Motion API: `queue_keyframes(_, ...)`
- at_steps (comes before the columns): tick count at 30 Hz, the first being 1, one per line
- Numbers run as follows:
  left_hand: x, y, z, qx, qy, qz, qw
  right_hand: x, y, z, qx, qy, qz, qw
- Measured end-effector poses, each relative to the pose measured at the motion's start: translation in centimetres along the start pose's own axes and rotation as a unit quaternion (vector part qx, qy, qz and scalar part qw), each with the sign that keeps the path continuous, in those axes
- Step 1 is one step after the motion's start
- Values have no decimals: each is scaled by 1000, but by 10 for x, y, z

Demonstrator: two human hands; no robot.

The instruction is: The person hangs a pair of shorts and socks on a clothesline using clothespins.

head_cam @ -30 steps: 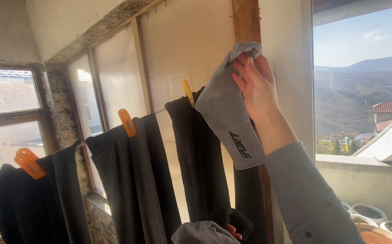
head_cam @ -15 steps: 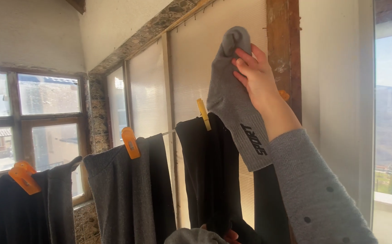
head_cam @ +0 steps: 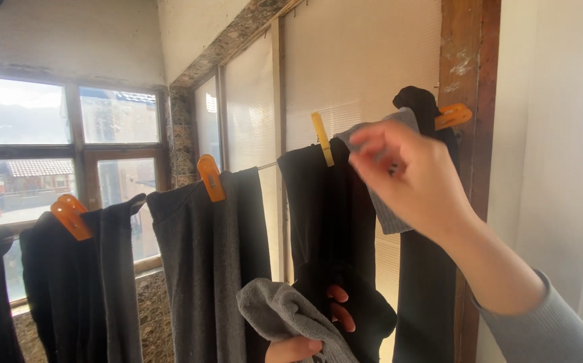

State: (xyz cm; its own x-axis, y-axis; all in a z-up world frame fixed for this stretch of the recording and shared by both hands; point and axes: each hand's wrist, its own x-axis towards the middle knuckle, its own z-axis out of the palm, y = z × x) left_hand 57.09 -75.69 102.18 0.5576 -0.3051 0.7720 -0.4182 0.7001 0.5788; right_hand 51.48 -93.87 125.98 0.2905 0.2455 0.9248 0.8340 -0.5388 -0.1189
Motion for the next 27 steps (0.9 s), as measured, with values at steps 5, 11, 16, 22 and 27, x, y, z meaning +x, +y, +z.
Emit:
queue_keyframes(5,-17,28,49,-87,114,16,989,-48,-16,0,-66,-337,250,905)
queue_keyframes(11,-36,53,62,-112,85,-38,989,-98,28,21,177,-475,170,845)
queue_keyframes(16,-60,97,67,-87,51,-184,978,-93,-3,24,346,-443,150,813)
queue_keyframes(22,-75,128,54,-22,20,-66,997,-86,-21,20,361,-325,319,814)
queue_keyframes(27,-101,151,46,25,94,-135,986,-81,-35,32,483,-157,380,773)
